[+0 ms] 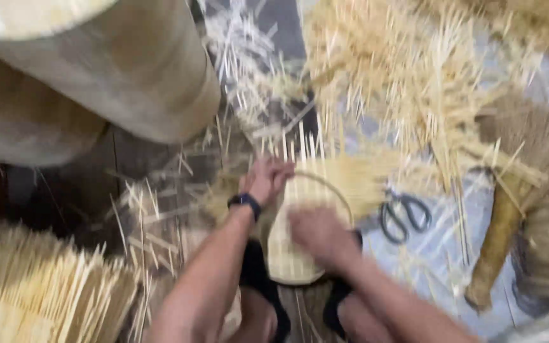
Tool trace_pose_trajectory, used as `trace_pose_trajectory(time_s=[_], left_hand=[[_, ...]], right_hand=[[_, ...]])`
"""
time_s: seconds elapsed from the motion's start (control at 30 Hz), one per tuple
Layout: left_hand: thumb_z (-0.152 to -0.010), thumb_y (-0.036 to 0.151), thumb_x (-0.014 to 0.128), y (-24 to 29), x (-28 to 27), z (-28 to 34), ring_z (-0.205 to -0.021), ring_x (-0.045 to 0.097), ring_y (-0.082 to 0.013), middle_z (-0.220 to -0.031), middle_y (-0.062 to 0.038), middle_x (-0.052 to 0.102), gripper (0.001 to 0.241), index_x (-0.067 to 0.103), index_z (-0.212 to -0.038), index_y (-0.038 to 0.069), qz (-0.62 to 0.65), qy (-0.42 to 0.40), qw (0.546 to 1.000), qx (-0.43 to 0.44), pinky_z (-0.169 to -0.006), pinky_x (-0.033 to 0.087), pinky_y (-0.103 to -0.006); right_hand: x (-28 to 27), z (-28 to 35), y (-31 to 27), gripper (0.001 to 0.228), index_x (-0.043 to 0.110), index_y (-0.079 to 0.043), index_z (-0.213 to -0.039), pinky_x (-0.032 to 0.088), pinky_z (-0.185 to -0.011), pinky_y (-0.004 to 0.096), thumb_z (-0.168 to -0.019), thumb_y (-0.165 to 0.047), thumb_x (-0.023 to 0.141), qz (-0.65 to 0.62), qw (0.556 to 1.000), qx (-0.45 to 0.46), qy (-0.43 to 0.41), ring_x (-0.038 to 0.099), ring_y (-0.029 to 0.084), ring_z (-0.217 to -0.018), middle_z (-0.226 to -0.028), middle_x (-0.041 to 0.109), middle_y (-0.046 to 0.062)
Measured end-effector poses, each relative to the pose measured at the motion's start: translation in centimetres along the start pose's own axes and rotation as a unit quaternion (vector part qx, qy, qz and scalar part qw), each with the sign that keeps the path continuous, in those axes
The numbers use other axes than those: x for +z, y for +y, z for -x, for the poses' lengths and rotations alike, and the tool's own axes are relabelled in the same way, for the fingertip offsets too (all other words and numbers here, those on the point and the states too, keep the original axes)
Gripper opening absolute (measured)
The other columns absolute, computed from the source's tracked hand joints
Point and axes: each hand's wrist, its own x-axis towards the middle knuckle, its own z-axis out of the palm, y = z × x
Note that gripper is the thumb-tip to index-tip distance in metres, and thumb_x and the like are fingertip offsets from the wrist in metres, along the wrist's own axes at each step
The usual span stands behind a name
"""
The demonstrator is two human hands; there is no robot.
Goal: The person sits on the floor of a bamboo craft workshop weaving a round bamboo basket lid. They trim bamboo strips with scissors, weave strips into a flat mat, press a bamboo ring over the mat, and fit the woven mat onto a round wooden base, tucking excess strips around the rim.
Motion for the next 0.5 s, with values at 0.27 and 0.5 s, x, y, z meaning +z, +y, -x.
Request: trace_pose_trajectory(time_s=[0.27, 0.5], left_hand=[[-0.106, 0.053, 0.043, 1.3, -0.5, -0.3, -0.098, 0.066, -0.0416, -0.106, -0.017, 0.072, 0.048, 0.073, -0.111, 0.016, -0.102, -0.046, 0.992, -0.051, -0.088, 0.050, -0.0547], [-0.092, 0.057, 0.060, -1.2, 0.9, -3.1, -0.076, 0.069, -0.0300, -0.081, -0.016, 0.072, 0.054, 0.072, -0.090, 0.004, 0.032, -0.091, 0.986, -0.137, -0.073, 0.051, -0.0450]], right_hand=[[-4.4, -5.5, 5.2, 0.024, 0.078, -0.012, -0.110, 0.056, -0.082, 0.044, -0.097, -0.028, 0.065, -0.105, 0.955, 0.160, 0.227, 0.071, 0.034, -0.089, -0.096, 0.076, 0.015], [-2.4, -4.0, 6.5, 0.024, 0.078, -0.010, -0.110, 0.057, -0.078, 0.041, -0.097, -0.027, 0.068, -0.180, 0.932, 0.188, 0.252, 0.075, 0.031, -0.083, -0.095, 0.076, 0.017]])
